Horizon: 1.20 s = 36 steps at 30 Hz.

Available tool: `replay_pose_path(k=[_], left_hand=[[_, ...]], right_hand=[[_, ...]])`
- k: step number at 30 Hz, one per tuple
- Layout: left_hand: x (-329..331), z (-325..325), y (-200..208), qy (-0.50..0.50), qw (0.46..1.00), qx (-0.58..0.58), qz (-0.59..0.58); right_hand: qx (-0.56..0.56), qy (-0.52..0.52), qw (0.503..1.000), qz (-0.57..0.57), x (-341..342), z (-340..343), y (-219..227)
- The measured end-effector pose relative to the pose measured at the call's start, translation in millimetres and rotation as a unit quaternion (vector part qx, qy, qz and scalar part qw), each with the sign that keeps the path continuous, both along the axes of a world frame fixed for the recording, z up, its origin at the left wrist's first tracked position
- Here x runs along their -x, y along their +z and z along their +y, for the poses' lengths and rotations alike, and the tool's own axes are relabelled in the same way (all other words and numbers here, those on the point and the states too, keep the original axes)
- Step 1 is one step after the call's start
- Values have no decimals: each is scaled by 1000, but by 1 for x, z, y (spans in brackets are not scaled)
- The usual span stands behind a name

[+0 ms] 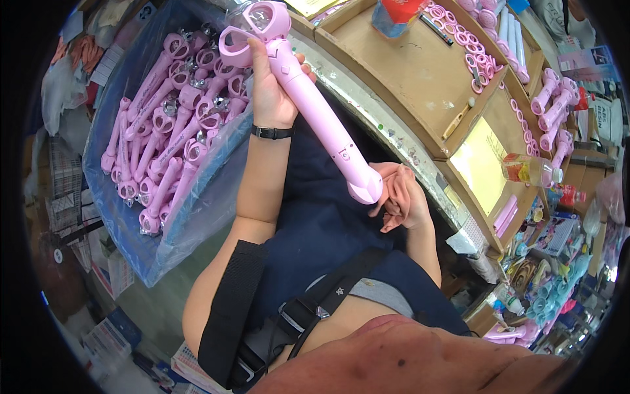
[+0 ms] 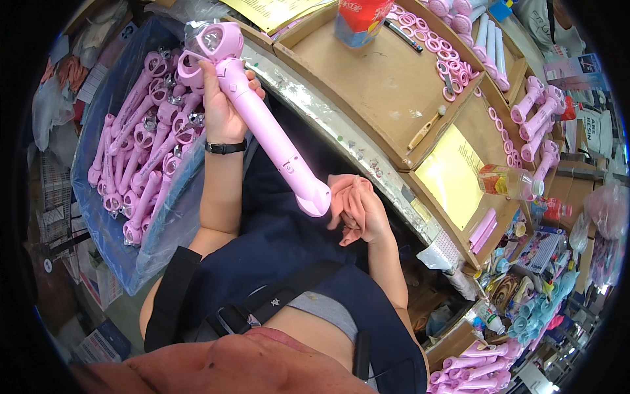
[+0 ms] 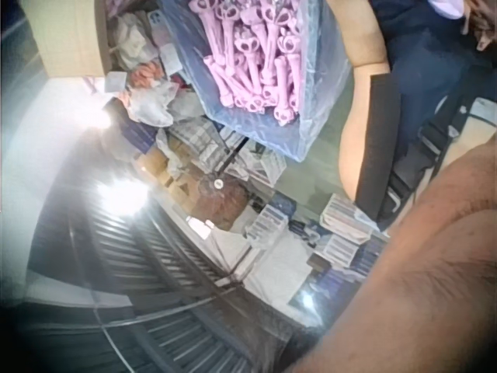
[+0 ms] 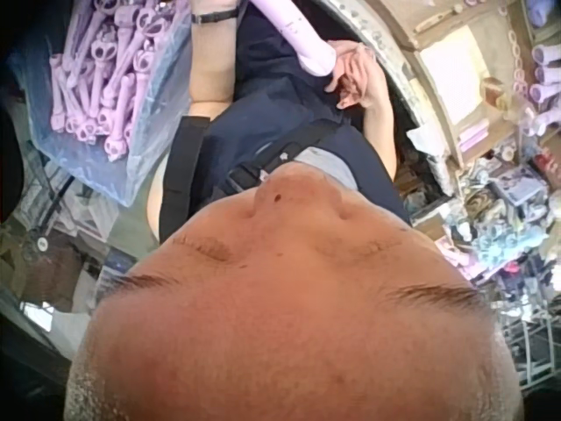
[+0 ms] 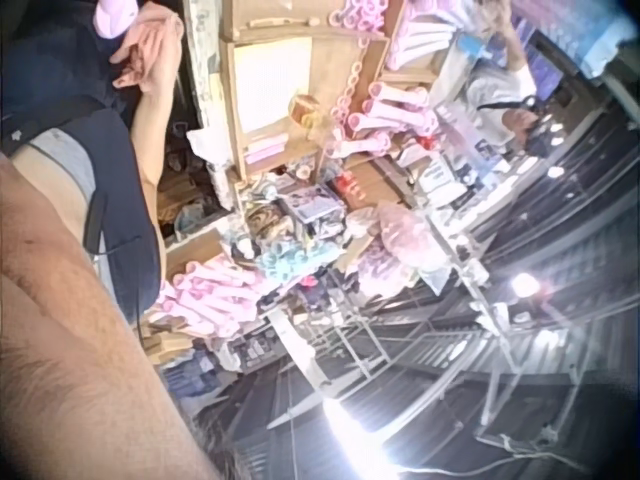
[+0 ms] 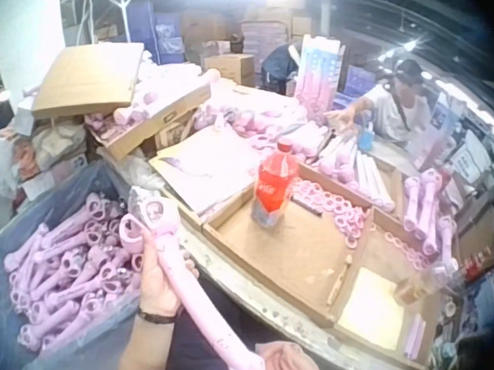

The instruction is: The person assembles pink plastic wands by inserting small metal pieces into the top, wiping the wand with a cloth, and attaching a pink ring to the handle. The person repeats this process for multiple wands.

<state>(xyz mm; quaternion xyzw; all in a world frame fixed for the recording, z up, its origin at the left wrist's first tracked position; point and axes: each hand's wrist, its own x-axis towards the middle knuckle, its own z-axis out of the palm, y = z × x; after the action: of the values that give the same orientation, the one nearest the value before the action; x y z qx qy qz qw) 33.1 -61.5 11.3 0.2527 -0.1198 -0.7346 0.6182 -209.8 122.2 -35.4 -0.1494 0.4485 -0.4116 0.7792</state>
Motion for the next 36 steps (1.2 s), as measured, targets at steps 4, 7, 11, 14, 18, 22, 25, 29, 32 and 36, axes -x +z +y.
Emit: replay_pose_path(k=[4, 7, 11, 14, 18, 22, 25, 29, 32, 36], left_hand=[[-2, -1, -5, -4, 999, 19, -27], [-5, -3, -9, -9, 999, 25, -30], [-8, -3, -14, -14, 999, 24, -44], [-9, 2, -17, -13, 995, 52, -89], [-8, 8, -17, -48, 989, 71, -119], [-5, 11, -12, -93, 978, 106, -153], [-4, 17, -7, -131, 970, 103, -179], [2, 27, -2, -251, 952, 127, -121], [15, 41, -1, -309, 948, 73, -20], [36, 64, 4, -341, 930, 78, -110]], right_hand=[[27, -147, 980, 133, -2, 4, 1], [61, -187, 974, 112, 6, 10, 2], [153, -168, 968, 102, 8, 12, 0], [163, -160, 969, 97, 3, 13, 1], [164, -154, 968, 114, -2, 9, 8], [190, -90, 967, 140, -4, 3, 16], [321, -132, 888, 302, -8, -5, 21], [440, -197, 793, 372, -12, -29, 33], [498, -195, 756, 378, -24, -54, 48], [635, -287, 424, 578, -55, -101, 56]])
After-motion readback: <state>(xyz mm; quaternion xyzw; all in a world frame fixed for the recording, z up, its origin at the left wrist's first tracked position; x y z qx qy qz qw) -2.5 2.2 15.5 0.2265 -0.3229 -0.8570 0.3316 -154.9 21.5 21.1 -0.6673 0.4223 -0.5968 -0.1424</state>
